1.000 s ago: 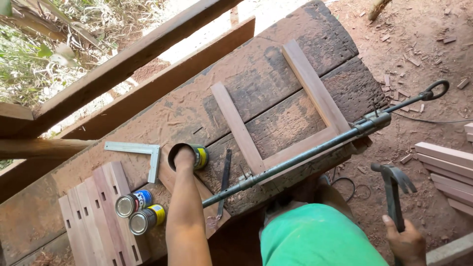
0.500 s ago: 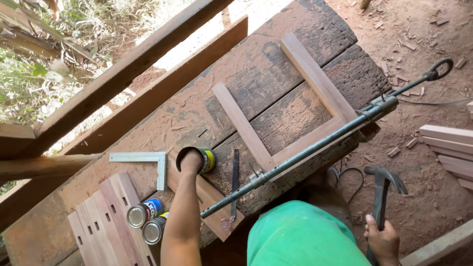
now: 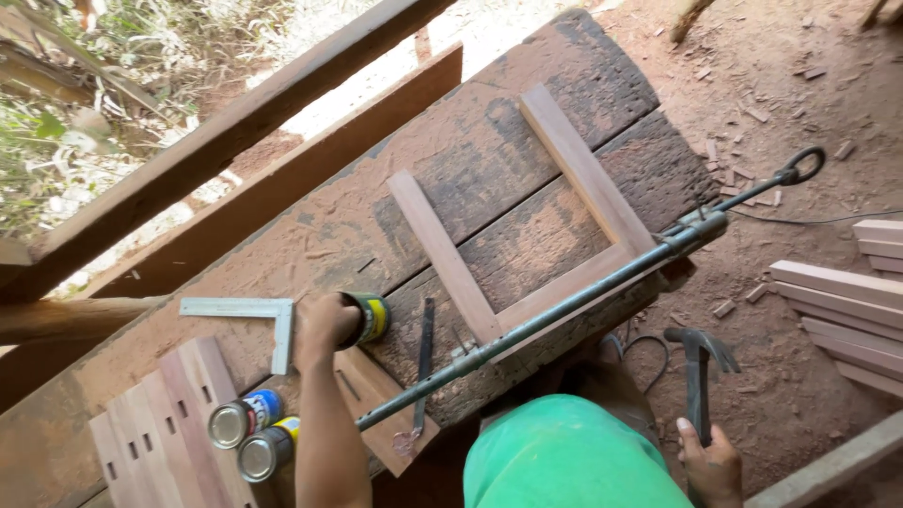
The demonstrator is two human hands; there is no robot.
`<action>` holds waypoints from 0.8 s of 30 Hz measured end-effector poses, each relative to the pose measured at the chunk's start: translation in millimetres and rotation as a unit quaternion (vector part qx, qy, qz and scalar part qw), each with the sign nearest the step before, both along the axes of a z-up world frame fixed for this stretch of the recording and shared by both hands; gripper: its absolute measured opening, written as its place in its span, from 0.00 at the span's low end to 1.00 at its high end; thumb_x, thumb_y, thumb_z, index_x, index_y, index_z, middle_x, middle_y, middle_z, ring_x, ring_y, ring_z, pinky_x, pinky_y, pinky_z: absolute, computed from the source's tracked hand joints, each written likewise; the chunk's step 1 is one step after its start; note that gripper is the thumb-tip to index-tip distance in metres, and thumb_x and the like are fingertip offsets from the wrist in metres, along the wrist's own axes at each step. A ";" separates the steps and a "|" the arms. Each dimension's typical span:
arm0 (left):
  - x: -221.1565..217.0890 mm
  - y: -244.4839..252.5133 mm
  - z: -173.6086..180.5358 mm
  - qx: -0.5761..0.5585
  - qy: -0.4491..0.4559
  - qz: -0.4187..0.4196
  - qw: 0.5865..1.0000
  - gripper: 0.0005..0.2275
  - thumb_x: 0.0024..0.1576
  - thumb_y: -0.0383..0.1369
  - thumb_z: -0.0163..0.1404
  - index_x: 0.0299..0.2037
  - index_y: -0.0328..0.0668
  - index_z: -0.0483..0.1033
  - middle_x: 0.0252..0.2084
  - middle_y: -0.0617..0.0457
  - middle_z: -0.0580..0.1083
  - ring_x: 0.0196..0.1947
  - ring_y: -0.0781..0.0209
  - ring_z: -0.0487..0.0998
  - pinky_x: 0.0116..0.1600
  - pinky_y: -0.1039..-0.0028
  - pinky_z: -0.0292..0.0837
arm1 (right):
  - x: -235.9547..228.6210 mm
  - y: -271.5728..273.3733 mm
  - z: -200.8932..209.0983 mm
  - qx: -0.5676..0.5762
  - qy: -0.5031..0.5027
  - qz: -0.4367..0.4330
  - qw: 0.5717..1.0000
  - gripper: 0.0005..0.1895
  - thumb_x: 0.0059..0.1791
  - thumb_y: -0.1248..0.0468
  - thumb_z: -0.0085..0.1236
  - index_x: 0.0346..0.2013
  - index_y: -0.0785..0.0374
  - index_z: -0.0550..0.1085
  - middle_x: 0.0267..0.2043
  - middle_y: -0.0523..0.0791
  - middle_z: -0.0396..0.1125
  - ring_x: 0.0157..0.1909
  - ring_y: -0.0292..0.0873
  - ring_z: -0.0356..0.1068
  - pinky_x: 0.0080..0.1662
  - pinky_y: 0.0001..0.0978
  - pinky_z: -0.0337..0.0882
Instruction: The person assembles a wooden frame by hammering nails into the joints of three wooden pieces. They use a metal bar clamp to hold the frame in place while hammering, then remove the clamp and continue hammering additional nails to secure the joints.
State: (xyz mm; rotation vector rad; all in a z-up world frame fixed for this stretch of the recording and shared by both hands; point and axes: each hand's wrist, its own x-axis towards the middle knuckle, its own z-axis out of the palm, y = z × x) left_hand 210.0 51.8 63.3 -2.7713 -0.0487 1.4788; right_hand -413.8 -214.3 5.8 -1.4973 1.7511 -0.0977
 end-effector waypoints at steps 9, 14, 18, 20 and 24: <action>-128.3 -118.3 38.1 -0.648 -0.134 0.389 0.641 0.03 0.59 0.19 0.43 0.40 0.31 0.70 0.32 0.39 0.77 0.30 0.52 0.80 0.37 0.70 0.79 | -21.6 -70.8 4.6 0.017 0.043 0.053 0.998 0.21 0.54 0.54 0.56 0.30 0.72 0.76 0.17 0.51 0.69 0.20 0.50 0.68 0.28 0.41 0.69; -200.4 -238.2 33.6 -0.657 0.084 0.379 0.646 0.16 0.60 0.22 0.48 0.57 0.27 0.64 0.37 0.42 0.71 0.29 0.58 0.74 0.31 0.75 0.75 | -26.8 -115.0 19.5 0.028 0.060 0.043 0.997 0.20 0.56 0.56 0.58 0.37 0.75 0.79 0.17 0.53 0.67 0.17 0.51 0.66 0.25 0.42 0.65; -236.3 -282.0 6.0 -0.670 0.095 0.387 0.626 0.06 0.59 0.22 0.53 0.45 0.28 0.76 0.32 0.44 0.76 0.25 0.58 0.78 0.29 0.74 0.74 | -45.9 -151.9 13.5 0.033 0.127 0.102 0.986 0.23 0.56 0.49 0.55 0.40 0.69 0.80 0.20 0.51 0.72 0.25 0.50 0.74 0.33 0.40 0.69; -246.7 -298.3 -1.9 -0.667 0.059 0.333 0.664 0.10 0.59 0.23 0.52 0.49 0.24 0.79 0.35 0.45 0.79 0.29 0.59 0.80 0.32 0.76 0.75 | -48.0 -169.5 16.3 0.059 0.111 0.107 0.986 0.23 0.56 0.48 0.54 0.42 0.69 0.80 0.19 0.50 0.70 0.25 0.49 0.71 0.32 0.40 0.69; -266.1 -314.3 -22.6 -0.661 0.075 0.306 0.681 0.17 0.58 0.21 0.46 0.57 0.22 0.75 0.47 0.40 0.78 0.40 0.55 0.81 0.42 0.71 0.78 | -59.9 -189.7 20.0 0.089 0.170 0.118 0.974 0.25 0.56 0.48 0.54 0.35 0.69 0.81 0.21 0.51 0.71 0.26 0.49 0.71 0.34 0.40 0.69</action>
